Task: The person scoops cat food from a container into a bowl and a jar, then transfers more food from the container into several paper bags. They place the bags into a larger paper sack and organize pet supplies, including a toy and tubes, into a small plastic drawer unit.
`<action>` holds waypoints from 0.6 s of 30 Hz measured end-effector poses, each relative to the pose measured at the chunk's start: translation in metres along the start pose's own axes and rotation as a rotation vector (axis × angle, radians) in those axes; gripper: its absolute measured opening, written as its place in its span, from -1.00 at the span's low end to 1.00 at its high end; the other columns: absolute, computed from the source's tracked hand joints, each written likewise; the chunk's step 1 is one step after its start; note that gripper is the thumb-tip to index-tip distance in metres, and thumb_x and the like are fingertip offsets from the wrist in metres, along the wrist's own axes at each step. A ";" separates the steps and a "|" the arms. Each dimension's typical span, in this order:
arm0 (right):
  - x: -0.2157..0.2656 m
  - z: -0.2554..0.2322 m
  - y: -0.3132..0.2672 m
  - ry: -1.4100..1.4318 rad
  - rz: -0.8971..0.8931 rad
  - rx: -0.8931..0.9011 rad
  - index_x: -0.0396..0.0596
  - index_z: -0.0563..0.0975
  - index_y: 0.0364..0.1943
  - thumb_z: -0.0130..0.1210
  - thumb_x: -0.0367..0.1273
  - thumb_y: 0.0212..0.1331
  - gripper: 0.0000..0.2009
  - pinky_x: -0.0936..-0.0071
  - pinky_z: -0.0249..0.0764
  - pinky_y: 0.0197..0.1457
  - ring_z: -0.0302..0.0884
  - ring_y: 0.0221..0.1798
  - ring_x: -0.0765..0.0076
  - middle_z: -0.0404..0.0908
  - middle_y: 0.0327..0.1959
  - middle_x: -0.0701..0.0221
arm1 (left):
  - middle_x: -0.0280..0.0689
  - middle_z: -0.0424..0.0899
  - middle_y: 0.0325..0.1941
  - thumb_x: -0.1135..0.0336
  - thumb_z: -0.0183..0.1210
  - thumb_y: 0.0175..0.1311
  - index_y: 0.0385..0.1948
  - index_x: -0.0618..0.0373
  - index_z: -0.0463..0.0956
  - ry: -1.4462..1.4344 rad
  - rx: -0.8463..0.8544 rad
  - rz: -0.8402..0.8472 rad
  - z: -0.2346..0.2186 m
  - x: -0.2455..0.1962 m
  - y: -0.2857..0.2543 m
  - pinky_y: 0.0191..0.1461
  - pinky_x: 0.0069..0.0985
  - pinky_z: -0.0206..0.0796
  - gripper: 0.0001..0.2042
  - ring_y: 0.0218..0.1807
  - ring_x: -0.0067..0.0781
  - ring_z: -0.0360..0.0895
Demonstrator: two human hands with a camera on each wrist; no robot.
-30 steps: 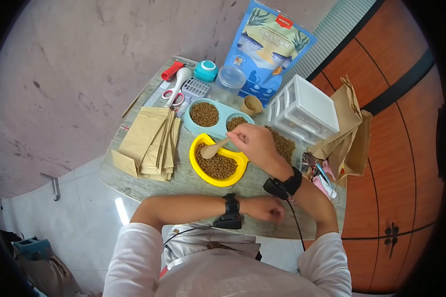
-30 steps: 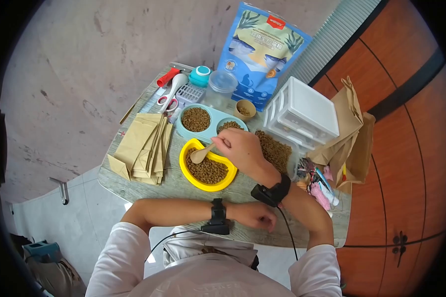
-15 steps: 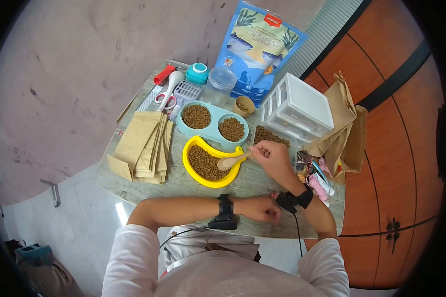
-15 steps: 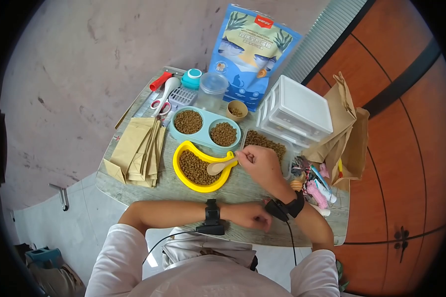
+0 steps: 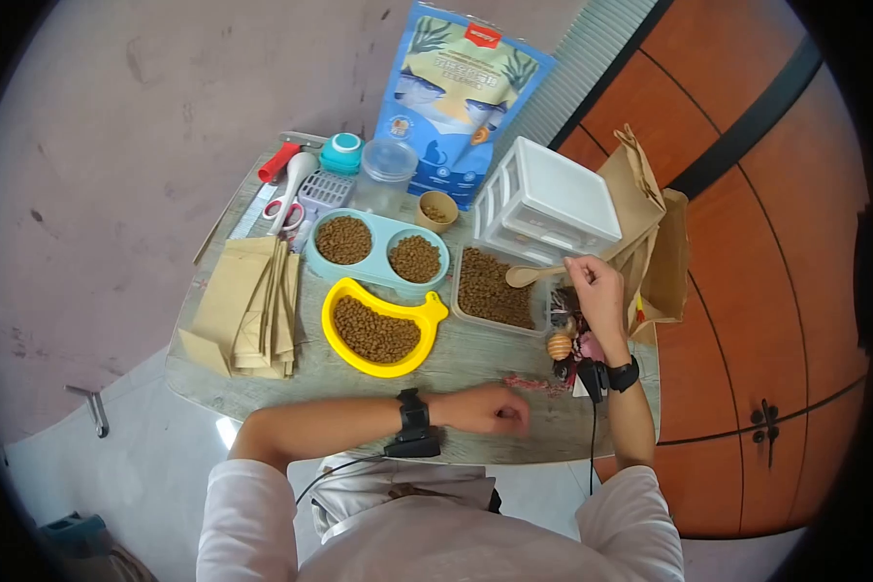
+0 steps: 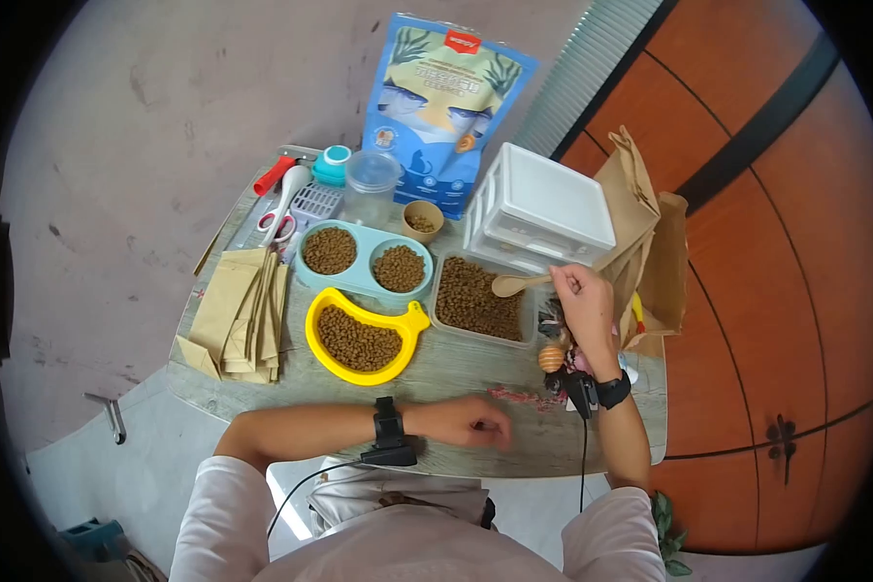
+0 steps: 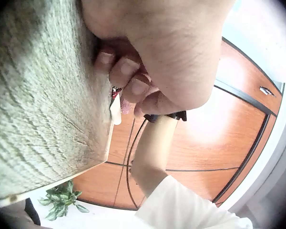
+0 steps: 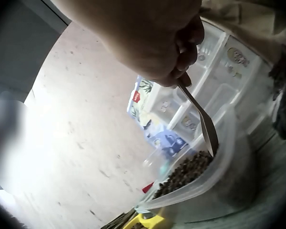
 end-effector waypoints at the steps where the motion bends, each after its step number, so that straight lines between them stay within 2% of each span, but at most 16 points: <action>1: -0.007 0.001 0.000 -0.006 0.005 -0.008 -0.25 0.58 -0.42 0.19 -0.31 0.14 -0.78 0.56 0.23 -0.51 0.25 -0.63 0.57 0.42 -0.71 0.42 | -0.36 0.44 -0.60 0.46 0.02 0.18 -0.17 0.12 0.50 0.010 -0.011 -0.046 -0.001 0.001 0.001 -0.35 -0.57 0.22 -0.80 -0.51 -0.58 0.33; 2: -0.013 0.005 -0.001 0.006 -0.027 -0.026 -0.24 0.57 -0.41 0.19 -0.31 0.14 -0.78 0.53 0.24 -0.51 0.25 -0.64 0.52 0.41 -0.71 0.38 | -0.36 0.44 -0.60 0.46 0.02 0.18 -0.17 0.12 0.50 0.009 -0.004 -0.042 0.000 0.002 0.001 -0.35 -0.57 0.22 -0.80 -0.51 -0.58 0.33; 3: -0.017 0.009 -0.001 0.021 -0.061 -0.044 -0.24 0.57 -0.41 0.19 -0.31 0.13 -0.78 0.51 0.25 -0.51 0.25 -0.65 0.46 0.40 -0.70 0.33 | -0.38 0.39 -0.58 0.49 0.01 0.19 -0.05 0.10 0.42 -0.030 -0.076 -0.100 0.000 0.007 0.001 -0.32 -0.58 0.21 -0.73 -0.49 -0.60 0.31; 4: -0.019 0.015 -0.001 0.050 -0.073 -0.037 -0.25 0.57 -0.40 0.18 -0.30 0.15 -0.77 0.48 0.27 -0.50 0.27 -0.63 0.48 0.42 -0.70 0.34 | -0.40 0.34 -0.56 0.51 0.00 0.21 0.06 0.08 0.33 -0.068 -0.150 -0.159 -0.001 0.012 0.001 -0.29 -0.60 0.21 -0.65 -0.47 -0.61 0.29; 5: -0.018 0.021 -0.001 0.051 -0.072 -0.041 -0.25 0.57 -0.40 0.18 -0.30 0.15 -0.77 0.48 0.27 -0.50 0.27 -0.63 0.48 0.42 -0.70 0.34 | -0.40 0.34 -0.56 0.51 0.00 0.21 0.06 0.08 0.33 -0.065 -0.147 -0.159 0.001 0.019 0.002 -0.29 -0.60 0.21 -0.65 -0.47 -0.61 0.29; 7: -0.020 0.035 0.000 0.185 0.045 0.120 -0.26 0.57 -0.40 0.17 -0.29 0.17 -0.76 0.50 0.28 -0.49 0.26 -0.63 0.54 0.40 -0.70 0.37 | -0.41 0.35 -0.46 0.56 -0.03 0.22 0.18 0.07 0.16 -0.161 -0.358 -0.092 -0.004 0.024 0.004 -0.23 -0.62 0.21 -0.54 -0.38 -0.62 0.31; 8: -0.025 0.044 0.001 0.184 -0.055 0.124 -0.27 0.56 -0.41 0.15 -0.29 0.19 -0.74 0.55 0.22 -0.52 0.21 -0.61 0.64 0.35 -0.71 0.44 | -0.41 0.35 -0.46 0.56 -0.03 0.22 0.18 0.07 0.16 -0.159 -0.358 -0.094 -0.004 0.027 0.004 -0.23 -0.62 0.21 -0.54 -0.38 -0.62 0.31; 10: -0.023 0.053 -0.004 0.207 -0.024 0.185 -0.27 0.56 -0.42 0.15 -0.28 0.20 -0.74 0.57 0.18 -0.53 0.18 -0.61 0.66 0.33 -0.71 0.47 | -0.40 0.37 -0.38 0.58 -0.04 0.22 0.18 0.11 0.14 -0.171 -0.550 -0.126 -0.012 0.024 0.001 -0.19 -0.62 0.21 -0.54 -0.32 -0.61 0.33; 11: -0.022 0.058 -0.005 0.227 0.003 0.248 -0.28 0.55 -0.42 0.14 -0.28 0.21 -0.73 0.58 0.15 -0.55 0.15 -0.60 0.69 0.31 -0.72 0.51 | -0.40 0.37 -0.38 0.58 -0.04 0.22 0.18 0.11 0.14 -0.171 -0.555 -0.124 -0.013 0.023 0.001 -0.19 -0.62 0.21 -0.54 -0.32 -0.61 0.33; 13: -0.021 0.057 -0.005 0.251 0.009 0.257 -0.28 0.55 -0.43 0.14 -0.28 0.21 -0.73 0.58 0.13 -0.55 0.14 -0.60 0.70 0.30 -0.73 0.54 | -0.38 0.38 -0.38 0.58 -0.04 0.23 0.19 0.12 0.10 -0.216 -0.674 -0.109 -0.017 0.022 0.000 -0.18 -0.62 0.22 -0.53 -0.31 -0.61 0.35; 18: -0.031 0.052 -0.002 0.322 0.115 0.320 -0.29 0.54 -0.45 0.15 -0.28 0.21 -0.72 0.60 0.07 -0.57 0.10 -0.59 0.74 0.30 -0.72 0.63 | -0.36 0.39 -0.36 0.57 -0.05 0.24 0.20 0.14 0.07 -0.224 -0.696 -0.118 -0.018 0.020 -0.003 -0.18 -0.61 0.23 -0.52 -0.30 -0.60 0.36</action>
Point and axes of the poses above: each hand's wrist, its own y-axis towards the middle knuckle, its own z-axis out of the palm, x = y × z, the point moved 3 cm from there along y, towards the middle knuckle
